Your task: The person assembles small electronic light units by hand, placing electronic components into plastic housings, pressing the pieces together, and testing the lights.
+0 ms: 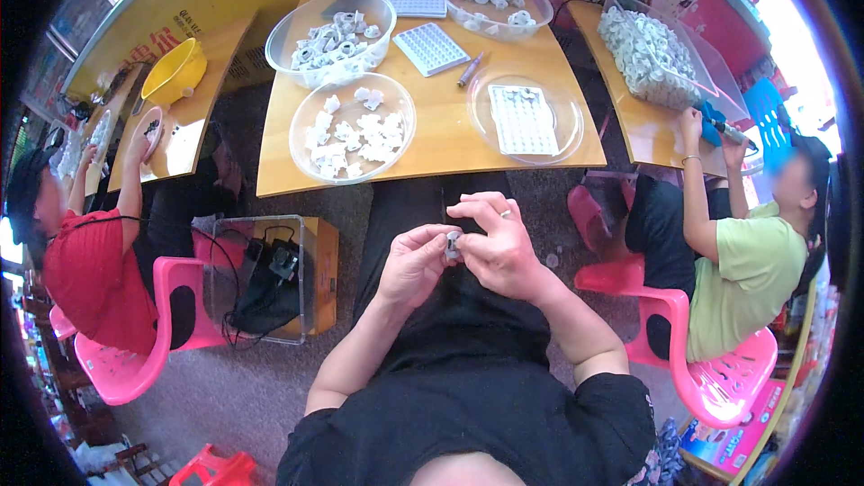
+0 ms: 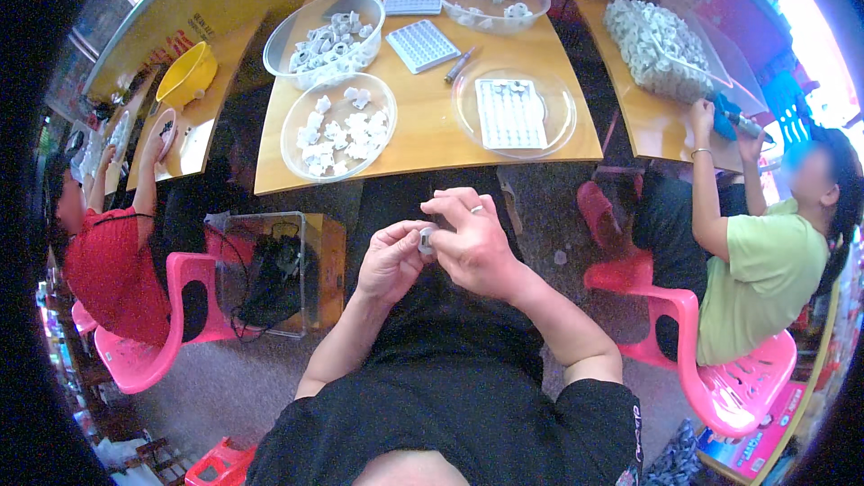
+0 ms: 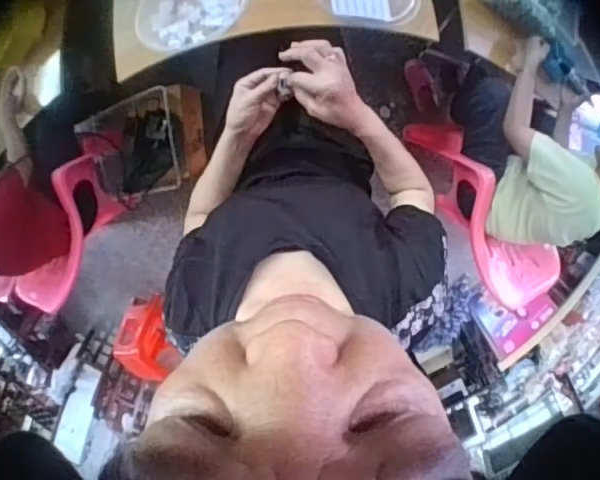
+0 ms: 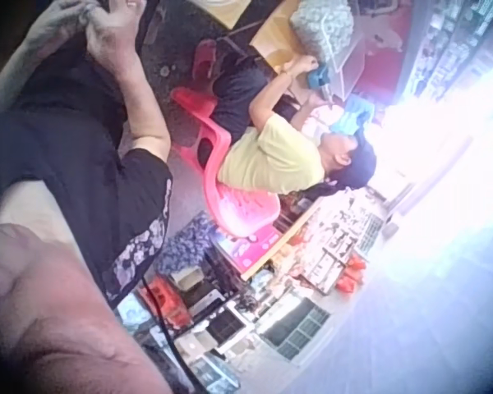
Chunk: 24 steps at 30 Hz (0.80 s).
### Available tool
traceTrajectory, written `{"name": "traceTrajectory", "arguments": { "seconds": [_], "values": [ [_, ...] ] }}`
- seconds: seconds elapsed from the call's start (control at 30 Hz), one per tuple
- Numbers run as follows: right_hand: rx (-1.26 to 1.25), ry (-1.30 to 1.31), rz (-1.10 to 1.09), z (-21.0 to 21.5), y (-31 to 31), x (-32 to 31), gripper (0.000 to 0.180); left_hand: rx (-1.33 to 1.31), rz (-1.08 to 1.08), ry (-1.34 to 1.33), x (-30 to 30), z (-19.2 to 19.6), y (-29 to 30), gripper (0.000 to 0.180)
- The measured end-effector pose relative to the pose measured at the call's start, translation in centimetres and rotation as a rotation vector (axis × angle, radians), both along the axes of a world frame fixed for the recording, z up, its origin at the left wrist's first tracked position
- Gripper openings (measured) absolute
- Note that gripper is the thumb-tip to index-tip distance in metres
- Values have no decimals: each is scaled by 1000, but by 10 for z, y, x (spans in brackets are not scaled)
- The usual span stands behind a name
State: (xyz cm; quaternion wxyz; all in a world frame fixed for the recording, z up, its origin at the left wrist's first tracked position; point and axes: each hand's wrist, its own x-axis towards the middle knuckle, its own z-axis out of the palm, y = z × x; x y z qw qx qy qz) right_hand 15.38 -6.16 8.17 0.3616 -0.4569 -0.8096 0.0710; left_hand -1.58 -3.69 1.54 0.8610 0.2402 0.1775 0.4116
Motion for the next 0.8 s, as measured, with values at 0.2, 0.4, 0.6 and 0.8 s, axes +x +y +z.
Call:
{"name": "traceTrajectory", "arguments": {
  "seconds": [0.2,0.4,0.6,0.8],
  "values": [
    [-317,344,23,-7,-1,8,13,-45,-60,-57,2,-6,2,26],
    [53,237,-260,24,30,52,10,-92,-43,-170,-8,-28,11,33],
    [136,-159,-522,1,117,122,20,-60,-86,-176,-5,-35,16,39],
    [70,-437,-571,-13,140,117,22,-43,-109,-187,-7,-35,15,36]
  ]
}}
